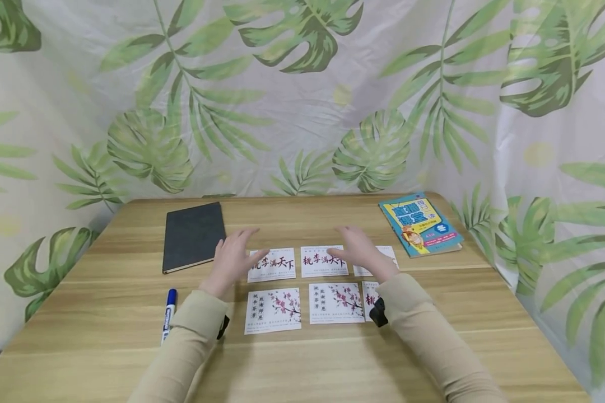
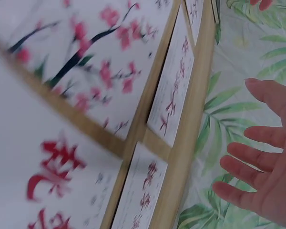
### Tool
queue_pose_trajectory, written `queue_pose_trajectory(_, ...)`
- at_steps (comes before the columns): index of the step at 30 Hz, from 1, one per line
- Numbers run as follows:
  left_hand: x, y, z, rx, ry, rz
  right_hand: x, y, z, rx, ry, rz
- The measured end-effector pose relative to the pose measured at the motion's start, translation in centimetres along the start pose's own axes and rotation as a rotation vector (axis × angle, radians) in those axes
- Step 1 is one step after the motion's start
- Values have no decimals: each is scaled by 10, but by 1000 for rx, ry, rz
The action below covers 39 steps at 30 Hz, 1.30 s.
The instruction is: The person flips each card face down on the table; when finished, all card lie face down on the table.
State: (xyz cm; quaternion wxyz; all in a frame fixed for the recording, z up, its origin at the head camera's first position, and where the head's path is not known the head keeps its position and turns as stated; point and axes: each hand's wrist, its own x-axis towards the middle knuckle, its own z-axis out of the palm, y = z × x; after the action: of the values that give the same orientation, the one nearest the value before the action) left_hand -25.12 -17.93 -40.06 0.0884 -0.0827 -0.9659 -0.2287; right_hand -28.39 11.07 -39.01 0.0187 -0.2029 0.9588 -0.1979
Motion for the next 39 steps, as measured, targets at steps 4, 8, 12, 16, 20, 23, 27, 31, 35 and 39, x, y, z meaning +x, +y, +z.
queue_pose_trajectory(4, 7, -2, -2, -28, -6, 0, 13, -13, 0, 60, -38, -21)
queue_pose_trajectory(8, 10, -7, -3, -111, -47, -42, 27, -24, 3, 135, -71, -26)
queue_pose_trajectory(12, 10, -15, 0, -202, -94, -83, 39, -32, 13, 199, -101, -9)
queue_pose_trajectory(16, 11, -21, 5, -224, -125, -104, 49, -40, 22, 199, -118, -16)
queue_pose_trajectory(20, 14, -26, 7, -208, -141, -119, 55, -48, 29, 205, -140, -26)
queue_pose_trajectory(23, 16, -29, 8, -201, -157, -122, 59, -52, 35, 237, -148, -23)
queue_pose_trajectory(27, 20, -31, 12, -162, -209, -135, 62, -54, 44, 261, -166, -12)
queue_pose_trajectory(31, 21, -31, 15, -120, -251, -174, 64, -57, 52, 272, -210, 27)
queue_pose_trajectory(35, 22, -32, 18, -86, -266, -196, 64, -61, 58, 274, -214, 87)
queue_pose_trajectory(39, 23, -33, 18, -21, -285, -200, 65, -63, 62, 256, -210, 117)
